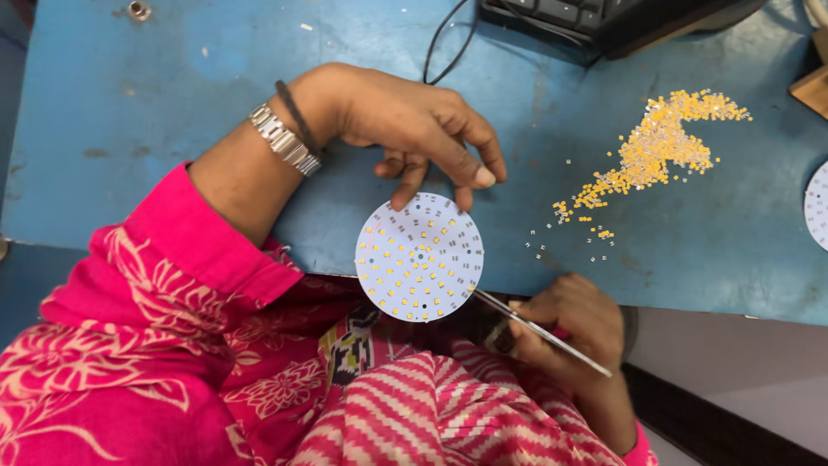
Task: The person uses tweezers to pick small yellow LED components from a pile on a blue table and places them into designated spots on a circular LED board. The person completes one board and then begins working on a second board in the same manner.
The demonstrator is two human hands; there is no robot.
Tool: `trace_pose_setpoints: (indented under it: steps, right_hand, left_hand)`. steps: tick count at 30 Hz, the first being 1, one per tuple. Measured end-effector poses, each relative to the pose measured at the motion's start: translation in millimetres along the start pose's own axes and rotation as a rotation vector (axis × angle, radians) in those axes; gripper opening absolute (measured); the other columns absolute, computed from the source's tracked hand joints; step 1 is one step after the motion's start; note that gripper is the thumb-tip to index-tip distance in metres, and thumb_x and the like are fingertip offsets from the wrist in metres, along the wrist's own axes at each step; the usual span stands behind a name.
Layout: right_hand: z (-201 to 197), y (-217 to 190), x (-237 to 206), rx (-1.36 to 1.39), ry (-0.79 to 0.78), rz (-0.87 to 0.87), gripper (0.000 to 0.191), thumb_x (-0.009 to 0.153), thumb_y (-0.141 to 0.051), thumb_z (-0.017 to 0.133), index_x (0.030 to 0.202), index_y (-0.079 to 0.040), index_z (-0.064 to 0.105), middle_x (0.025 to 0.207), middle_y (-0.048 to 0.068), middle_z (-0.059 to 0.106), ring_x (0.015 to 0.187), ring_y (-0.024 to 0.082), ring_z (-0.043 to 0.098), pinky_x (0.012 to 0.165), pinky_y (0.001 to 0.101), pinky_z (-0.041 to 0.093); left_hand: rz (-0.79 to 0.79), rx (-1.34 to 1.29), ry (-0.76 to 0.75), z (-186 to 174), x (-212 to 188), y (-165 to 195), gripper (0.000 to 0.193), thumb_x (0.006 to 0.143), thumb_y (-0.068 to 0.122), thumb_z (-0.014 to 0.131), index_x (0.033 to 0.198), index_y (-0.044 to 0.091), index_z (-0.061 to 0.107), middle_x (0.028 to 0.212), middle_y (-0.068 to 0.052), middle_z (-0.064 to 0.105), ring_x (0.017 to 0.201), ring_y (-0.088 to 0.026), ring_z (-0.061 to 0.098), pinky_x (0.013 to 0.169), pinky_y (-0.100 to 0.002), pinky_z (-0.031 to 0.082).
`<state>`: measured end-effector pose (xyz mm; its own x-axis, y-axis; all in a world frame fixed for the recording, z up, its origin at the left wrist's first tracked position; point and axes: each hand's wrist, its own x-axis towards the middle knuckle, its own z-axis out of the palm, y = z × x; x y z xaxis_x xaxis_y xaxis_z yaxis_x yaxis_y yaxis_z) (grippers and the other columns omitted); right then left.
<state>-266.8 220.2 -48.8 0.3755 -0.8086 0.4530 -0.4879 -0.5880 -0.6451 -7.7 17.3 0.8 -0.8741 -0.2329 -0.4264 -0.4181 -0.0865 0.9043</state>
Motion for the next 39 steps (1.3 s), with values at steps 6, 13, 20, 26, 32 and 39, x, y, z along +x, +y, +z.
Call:
trace_pose_setpoints:
  steps: [6,13,20,26,32,39]
  right_hand:
    - [1,5,11,0.029,-0.064,0.013,0.016,0.074,-0.007,0.082,0.080,-0.001,0.069,0.072,0.006,0.069,0.059,0.019,0.064,0.055,0.0310,0.045]
    - [3,3,13,0.028,-0.050,-0.001,0.016,0.075,-0.007,0.082,0.080,-0.001,0.068,0.073,0.007,0.070,0.061,0.019,0.067,0.056,0.0303,0.047]
    - [-17,20,-14,0.025,0.109,0.171,0.017,0.078,-0.007,0.081,0.088,0.000,0.070,0.078,0.006,0.069,0.064,0.013,0.062,0.058,0.0259,0.045]
    - [-53,43,-41,-0.131,0.396,0.444,0.010,0.088,-0.003,0.077,0.093,0.003,0.070,0.079,0.004,0.066,0.066,0.007,0.054,0.060,0.0218,0.041]
    - [-49,43,-37,-0.169,0.357,0.381,0.010,0.083,-0.002,0.078,0.090,0.002,0.071,0.076,0.004,0.065,0.063,0.008,0.055,0.058,0.0230,0.040]
    - [-49,37,-28,-0.228,0.324,0.335,0.013,0.080,-0.003,0.081,0.088,0.001,0.072,0.073,0.004,0.063,0.061,0.011,0.055,0.057,0.0255,0.039]
  left_hand:
    - [0.002,0.025,0.013,1,-3,4,0.055,0.086,0.039,0.066,0.132,0.009,0.063,0.103,-0.007,0.081,0.047,-0.016,0.070,0.032,-0.022,0.044]
    - [-0.001,0.017,0.002,0,0,0,0.055,0.086,0.038,0.065,0.133,0.008,0.063,0.104,-0.009,0.081,0.049,-0.017,0.071,0.032,-0.023,0.044]
    - [0.014,0.051,-0.057,-1,0,1,0.065,0.085,0.037,0.062,0.143,0.008,0.056,0.109,-0.008,0.080,0.051,-0.016,0.073,0.035,-0.023,0.046]
    - [-0.080,0.067,-0.027,1,0,4,0.068,0.082,0.041,0.065,0.143,0.011,0.056,0.113,-0.010,0.083,0.045,-0.018,0.072,0.033,-0.025,0.043]
    - [-0.010,-0.001,-0.061,2,-1,2,0.067,0.082,0.040,0.064,0.141,0.009,0.055,0.113,-0.011,0.082,0.044,-0.014,0.072,0.031,-0.023,0.043]
    - [-0.076,0.017,-0.031,2,-2,3,0.068,0.082,0.041,0.065,0.142,0.010,0.057,0.112,-0.011,0.084,0.043,-0.016,0.071,0.032,-0.023,0.042]
